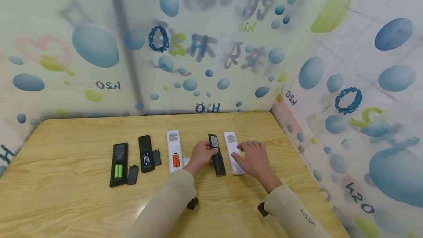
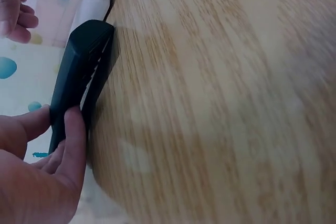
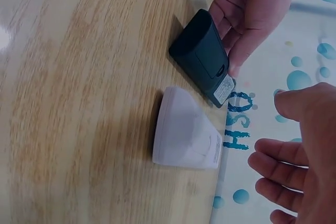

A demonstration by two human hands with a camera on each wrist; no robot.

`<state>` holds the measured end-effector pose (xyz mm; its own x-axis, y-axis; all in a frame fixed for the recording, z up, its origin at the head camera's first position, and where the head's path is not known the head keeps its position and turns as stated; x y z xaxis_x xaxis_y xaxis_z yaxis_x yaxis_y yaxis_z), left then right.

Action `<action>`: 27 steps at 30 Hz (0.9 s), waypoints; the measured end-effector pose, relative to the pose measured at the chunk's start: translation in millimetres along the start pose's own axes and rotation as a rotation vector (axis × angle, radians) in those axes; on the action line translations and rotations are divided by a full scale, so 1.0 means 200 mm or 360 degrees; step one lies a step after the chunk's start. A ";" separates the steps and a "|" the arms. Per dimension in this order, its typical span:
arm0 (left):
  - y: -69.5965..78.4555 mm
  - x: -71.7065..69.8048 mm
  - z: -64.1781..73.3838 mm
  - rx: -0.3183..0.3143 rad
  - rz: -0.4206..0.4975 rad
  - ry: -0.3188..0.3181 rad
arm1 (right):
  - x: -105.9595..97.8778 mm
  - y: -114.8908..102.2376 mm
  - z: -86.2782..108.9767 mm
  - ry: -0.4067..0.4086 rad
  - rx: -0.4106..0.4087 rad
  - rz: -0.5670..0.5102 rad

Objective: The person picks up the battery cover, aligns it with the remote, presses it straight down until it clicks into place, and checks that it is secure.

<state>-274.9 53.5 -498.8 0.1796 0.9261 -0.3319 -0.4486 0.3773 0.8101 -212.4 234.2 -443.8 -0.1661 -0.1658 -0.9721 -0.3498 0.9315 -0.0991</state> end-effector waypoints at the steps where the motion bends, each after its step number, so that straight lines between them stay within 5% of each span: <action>1: 0.00 0.00 0.00 0.0011 -0.0004 0.0005 | 0.00 0.00 0.00 0.0000 0.0001 0.0001; 13: -0.01 -0.01 0.02 0.0022 -0.0084 0.0082 | 0.03 -0.02 0.00 -0.0040 0.0000 -0.0025; 27: -0.01 -0.08 0.07 0.0100 -0.0218 -0.0012 | 0.03 -0.06 -0.02 -0.0052 -0.0016 -0.0038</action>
<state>-265.2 38.6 -488.1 0.2422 0.8657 -0.4380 -0.3635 0.4995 0.7863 -212.4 221.6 -447.5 -0.1274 -0.1769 -0.9759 -0.3626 0.9242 -0.1202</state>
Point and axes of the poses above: each hand's wrist, its own z-axis away from the middle knuckle, its own x-axis out of the palm, y = z × x, the point moved 2 cm from there along -z, towards the middle knuckle, and after that the axes turned 10 degrees about -x, right-handed, at the moved point
